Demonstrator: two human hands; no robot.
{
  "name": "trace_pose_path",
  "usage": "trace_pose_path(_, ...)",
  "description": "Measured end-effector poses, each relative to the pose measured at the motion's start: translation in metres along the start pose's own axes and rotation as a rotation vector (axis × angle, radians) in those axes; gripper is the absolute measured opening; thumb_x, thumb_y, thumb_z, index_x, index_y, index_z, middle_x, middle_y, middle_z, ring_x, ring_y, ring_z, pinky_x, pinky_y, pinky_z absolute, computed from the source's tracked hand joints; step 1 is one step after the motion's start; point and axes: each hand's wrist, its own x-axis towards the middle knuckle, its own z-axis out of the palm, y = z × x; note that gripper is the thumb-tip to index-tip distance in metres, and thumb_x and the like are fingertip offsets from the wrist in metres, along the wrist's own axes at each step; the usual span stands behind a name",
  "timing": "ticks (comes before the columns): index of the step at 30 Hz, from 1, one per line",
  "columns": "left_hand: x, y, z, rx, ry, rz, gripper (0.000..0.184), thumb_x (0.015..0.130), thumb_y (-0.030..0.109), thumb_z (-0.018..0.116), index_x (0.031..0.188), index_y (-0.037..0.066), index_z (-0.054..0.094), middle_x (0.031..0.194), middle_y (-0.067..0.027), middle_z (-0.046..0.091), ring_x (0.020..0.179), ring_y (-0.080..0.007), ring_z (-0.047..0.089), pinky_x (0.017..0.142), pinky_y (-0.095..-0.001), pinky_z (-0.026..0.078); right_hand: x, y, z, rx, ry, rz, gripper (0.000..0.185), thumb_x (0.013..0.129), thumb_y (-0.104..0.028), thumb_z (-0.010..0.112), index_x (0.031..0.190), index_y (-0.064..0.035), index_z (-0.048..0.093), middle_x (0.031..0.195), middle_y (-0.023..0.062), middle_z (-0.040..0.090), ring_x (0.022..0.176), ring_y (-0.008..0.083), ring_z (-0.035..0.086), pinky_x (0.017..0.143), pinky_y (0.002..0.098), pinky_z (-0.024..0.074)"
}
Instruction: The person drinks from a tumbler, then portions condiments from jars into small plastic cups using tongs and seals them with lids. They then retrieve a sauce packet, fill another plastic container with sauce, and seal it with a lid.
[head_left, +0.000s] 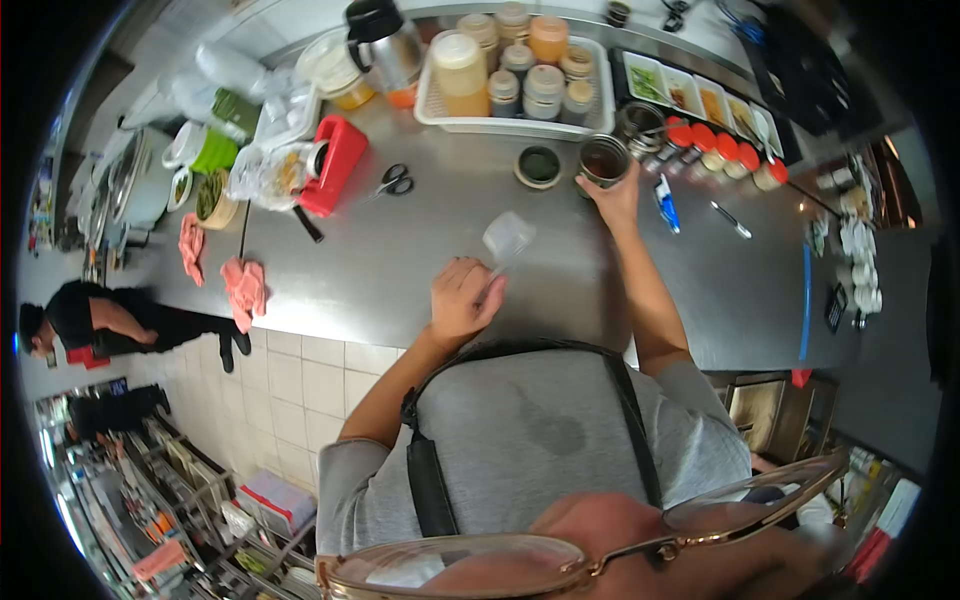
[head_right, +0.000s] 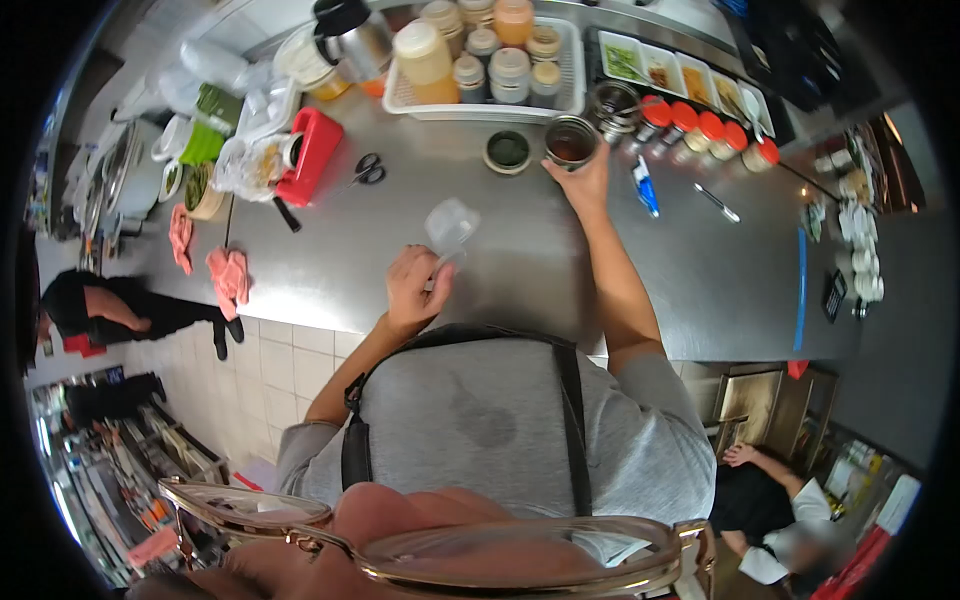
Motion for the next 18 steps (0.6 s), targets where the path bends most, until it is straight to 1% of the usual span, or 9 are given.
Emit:
trace_pose_path(3,-0.014,-0.044,0.009,0.072,0.126,0.107,0.019,0.082,0.018,0.071,0.078,0.008,0.055,0.071,-0.0101,0.062,0.066,-0.0318,0.063,0.059,-0.0422,0.049,-0.004,-0.038,0.001,-0.235,0.009,0.017,0.094,0.063,-0.023,0.092,0.135,0.0018,0.037,0.126,0.0204,0.058,0.117,0.0288,0.059,0.101,0.0368,0.0459)
trace_pose_path(5,-0.027,-0.06,-0.01,0.04,-0.168,-0.138,0.018,0.08,0.016,0.07,0.077,0.007,0.055,0.071,-0.0104,0.061,0.065,-0.0309,0.061,0.058,-0.0425,0.047,-0.008,-0.07,0.022,-0.202,-0.034,0.002,0.096,0.06,-0.022,0.093,0.134,0.0025,0.038,0.124,0.0196,0.059,0.116,0.0279,0.059,0.1,0.0374,0.0462)
trace_pose_path(7,-0.017,-0.059,-0.05,-0.012,-0.033,-0.104,0.017,0.08,0.015,0.07,0.078,0.006,0.055,0.07,-0.0111,0.061,0.065,-0.0322,0.061,0.058,-0.0436,0.047,-0.004,-0.097,0.052,-0.128,-0.086,-0.019,0.096,0.06,-0.022,0.094,0.134,0.0025,0.038,0.124,0.0192,0.059,0.116,0.0278,0.059,0.101,0.0378,0.0462)
trace_pose_path(9,-0.015,-0.081,-0.062,-0.156,0.37,0.213,0.016,0.08,0.015,0.069,0.077,0.008,0.056,0.066,-0.0109,0.06,0.065,-0.0338,0.062,0.059,-0.0453,0.048,-0.011,-0.118,0.078,-0.078,-0.145,-0.025,0.097,0.059,-0.022,0.094,0.134,0.0025,0.038,0.124,0.0188,0.059,0.116,0.0277,0.059,0.101,0.0382,0.0462)
trace_pose_path(11,-0.03,-0.112,-0.049,-0.008,0.239,0.154,0.016,0.079,0.014,0.07,0.078,0.007,0.056,0.068,-0.011,0.06,0.063,-0.0338,0.06,0.058,-0.0449,0.048,-0.009,-0.135,0.118,-0.054,-0.227,-0.104,0.096,0.061,-0.022,0.094,0.135,0.0023,0.038,0.124,0.0181,0.059,0.116,0.027,0.059,0.101,0.0385,0.0461)
trace_pose_path(13,-0.043,-0.127,-0.053,0.01,-0.205,-0.093,0.018,0.074,0.012,0.073,0.078,0.005,0.056,0.076,-0.0116,0.061,0.062,-0.0317,0.057,0.058,-0.0426,0.045,-0.001,-0.14,0.159,0.029,-0.27,-0.102,0.095,0.061,-0.021,0.093,0.135,0.0019,0.038,0.125,0.017,0.059,0.116,0.0256,0.058,0.101,0.0376,0.0455)
trace_pose_path(15,-0.04,-0.128,-0.08,-0.021,-0.088,-0.134,0.018,0.075,0.012,0.073,0.081,0.005,0.058,0.076,-0.012,0.062,0.062,-0.0322,0.057,0.058,-0.0427,0.046,0.003,-0.162,0.198,0.151,-0.34,-0.149,0.093,0.062,-0.02,0.093,0.135,0.0014,0.039,0.125,0.0165,0.058,0.117,0.0248,0.058,0.101,0.037,0.0454)
trace_pose_path(17,-0.035,-0.14,-0.099,-0.138,0.443,0.19,0.013,0.079,0.016,0.07,0.081,0.008,0.06,0.068,-0.0125,0.062,0.063,-0.0342,0.062,0.061,-0.0459,0.049,0.003,-0.184,0.228,0.165,-0.36,-0.168,0.093,0.062,-0.018,0.093,0.134,0.0007,0.039,0.125,0.0161,0.058,0.118,0.0247,0.058,0.101,0.0365,0.0449)
trace_pose_path(18,-0.046,-0.162,-0.092,-0.051,0.216,0.135,0.012,0.081,0.016,0.069,0.08,0.008,0.059,0.061,-0.0108,0.059,0.059,-0.0335,0.061,0.059,-0.0452,0.049,0.004,-0.196,0.241,0.204,-0.38,-0.224,0.093,0.061,-0.018,0.093,0.134,0.0005,0.039,0.125,0.016,0.058,0.118,0.0249,0.057,0.102,0.0367,0.0445)
